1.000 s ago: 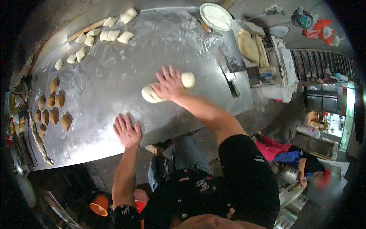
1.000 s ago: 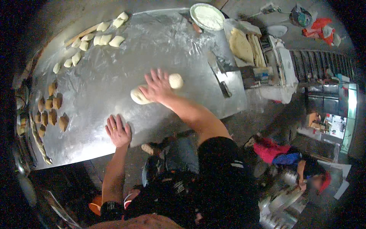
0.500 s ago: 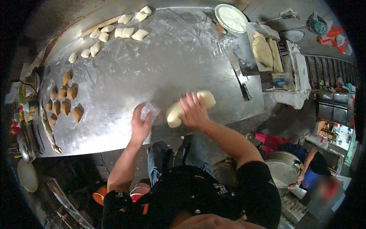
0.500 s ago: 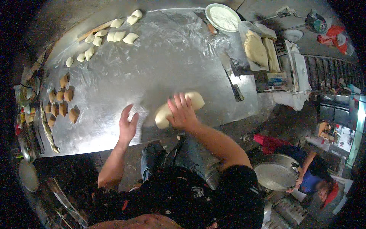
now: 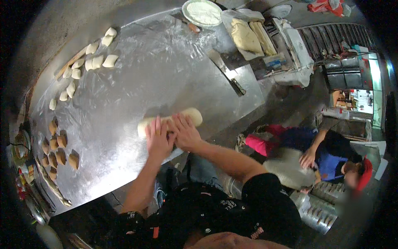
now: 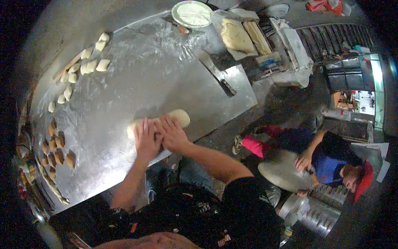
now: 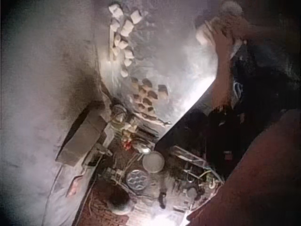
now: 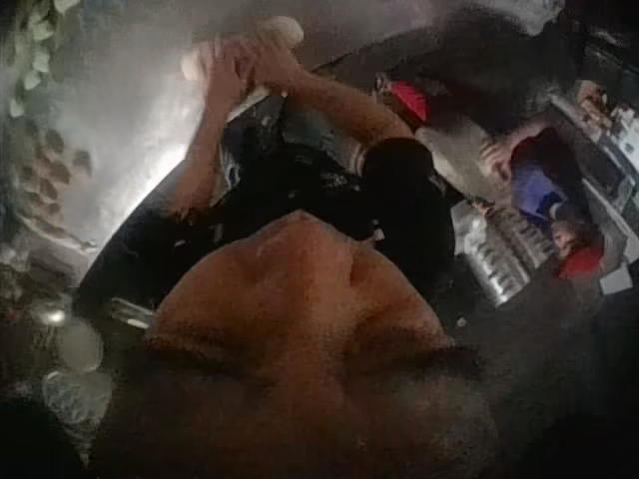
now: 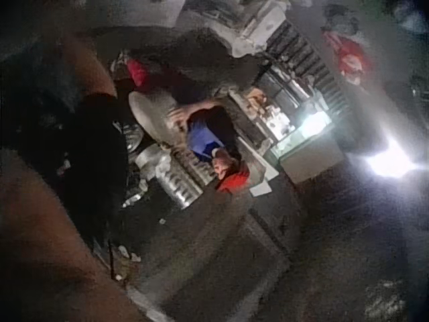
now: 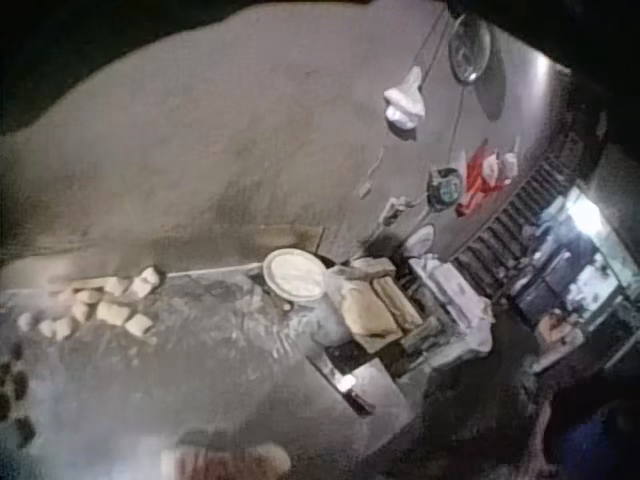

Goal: The person operates a dough sheeter to flatten a large piece of dough, then kneads it on a metal table. They roll the dough into a long rope and cut it into uniform pieces using a bench scraper. The cut pieces are arranged in rows on the table.

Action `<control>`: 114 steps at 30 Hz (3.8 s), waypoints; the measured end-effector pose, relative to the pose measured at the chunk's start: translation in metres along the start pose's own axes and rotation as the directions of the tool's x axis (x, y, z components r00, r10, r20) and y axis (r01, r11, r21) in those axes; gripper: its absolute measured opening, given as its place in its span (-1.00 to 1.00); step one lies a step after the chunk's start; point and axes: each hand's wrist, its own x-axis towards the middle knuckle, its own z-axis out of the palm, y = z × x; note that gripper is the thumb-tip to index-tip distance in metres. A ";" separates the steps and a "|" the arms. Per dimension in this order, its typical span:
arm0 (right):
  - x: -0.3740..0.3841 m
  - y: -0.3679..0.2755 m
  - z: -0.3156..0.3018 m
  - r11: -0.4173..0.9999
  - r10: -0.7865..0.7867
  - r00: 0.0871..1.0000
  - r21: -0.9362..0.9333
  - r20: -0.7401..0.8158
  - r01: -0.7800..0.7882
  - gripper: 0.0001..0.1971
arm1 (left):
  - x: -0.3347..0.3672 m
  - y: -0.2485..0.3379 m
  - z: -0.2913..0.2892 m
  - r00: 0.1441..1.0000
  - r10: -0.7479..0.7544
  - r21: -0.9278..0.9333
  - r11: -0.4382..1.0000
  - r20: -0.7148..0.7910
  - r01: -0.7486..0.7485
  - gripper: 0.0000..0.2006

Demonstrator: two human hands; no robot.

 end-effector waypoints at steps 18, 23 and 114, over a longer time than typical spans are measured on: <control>0.019 -0.005 -0.010 0.996 0.084 0.996 -0.011 0.025 -0.084 -0.42 | 0.012 0.015 0.007 0.998 0.043 0.002 0.999 -0.054 -0.043 -0.43; 0.124 0.044 -0.017 0.982 0.181 0.979 -0.062 0.092 -0.176 -0.41 | 0.124 -0.016 -0.002 0.940 -0.318 -0.092 0.947 -0.121 0.308 -0.46; 0.089 0.071 -0.005 0.991 -0.116 0.948 -0.099 -0.296 0.091 -0.35 | 0.015 -0.042 0.002 0.838 -0.495 0.105 0.843 -0.228 0.527 -0.31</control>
